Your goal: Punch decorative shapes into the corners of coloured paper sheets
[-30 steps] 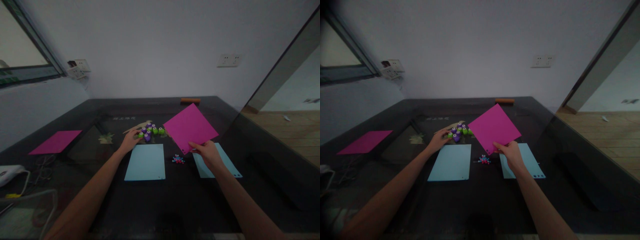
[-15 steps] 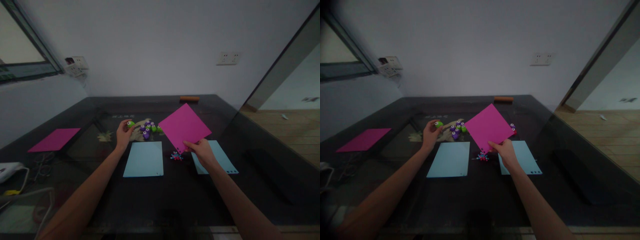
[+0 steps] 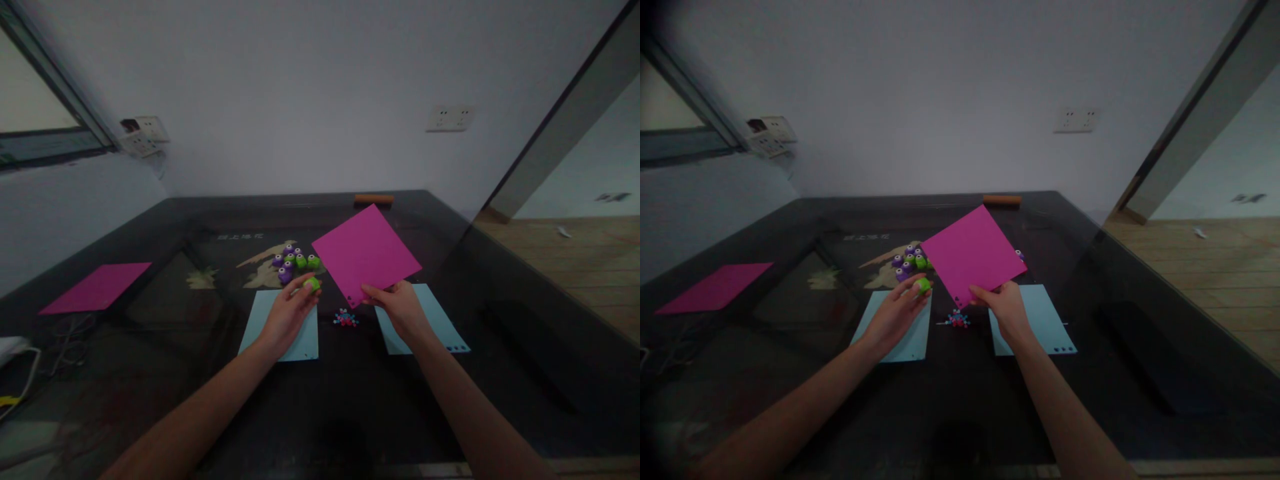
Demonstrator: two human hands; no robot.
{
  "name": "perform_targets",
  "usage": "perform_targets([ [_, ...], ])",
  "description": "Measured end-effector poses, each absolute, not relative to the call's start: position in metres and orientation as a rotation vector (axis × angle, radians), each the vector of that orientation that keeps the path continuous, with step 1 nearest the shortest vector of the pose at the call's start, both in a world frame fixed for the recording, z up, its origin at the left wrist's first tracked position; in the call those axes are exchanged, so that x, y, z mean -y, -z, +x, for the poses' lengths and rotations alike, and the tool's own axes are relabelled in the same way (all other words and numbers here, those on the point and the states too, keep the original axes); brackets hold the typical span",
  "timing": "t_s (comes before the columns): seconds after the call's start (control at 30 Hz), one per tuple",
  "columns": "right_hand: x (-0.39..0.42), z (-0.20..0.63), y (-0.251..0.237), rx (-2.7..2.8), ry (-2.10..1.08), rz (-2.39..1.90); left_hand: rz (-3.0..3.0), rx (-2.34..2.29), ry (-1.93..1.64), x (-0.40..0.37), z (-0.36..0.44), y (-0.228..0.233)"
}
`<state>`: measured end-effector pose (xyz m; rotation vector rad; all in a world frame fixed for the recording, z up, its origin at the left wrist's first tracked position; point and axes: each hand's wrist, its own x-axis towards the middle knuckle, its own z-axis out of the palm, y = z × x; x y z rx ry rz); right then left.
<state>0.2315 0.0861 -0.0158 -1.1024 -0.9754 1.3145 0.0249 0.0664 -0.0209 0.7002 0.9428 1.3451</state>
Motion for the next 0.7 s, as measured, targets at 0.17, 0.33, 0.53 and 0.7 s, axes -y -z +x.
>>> perform_targets([
  [0.17,-0.082,0.229,0.009,0.94,-1.333,-1.081,0.61,-0.91,-1.272,-0.048,0.031,0.023],
  [0.33,-0.076,0.225,0.0,0.861,-1.317,-1.03,0.706,-0.95,-1.247,-0.045,0.026,0.014],
  [0.53,-0.072,0.223,0.0,0.863,-1.352,-1.02,0.903,-1.029,-1.186,-0.035,0.034,0.005],
  [0.7,-0.07,0.219,0.005,0.92,-1.369,-1.003,0.951,-0.981,-1.173,-0.034,0.035,0.006],
])
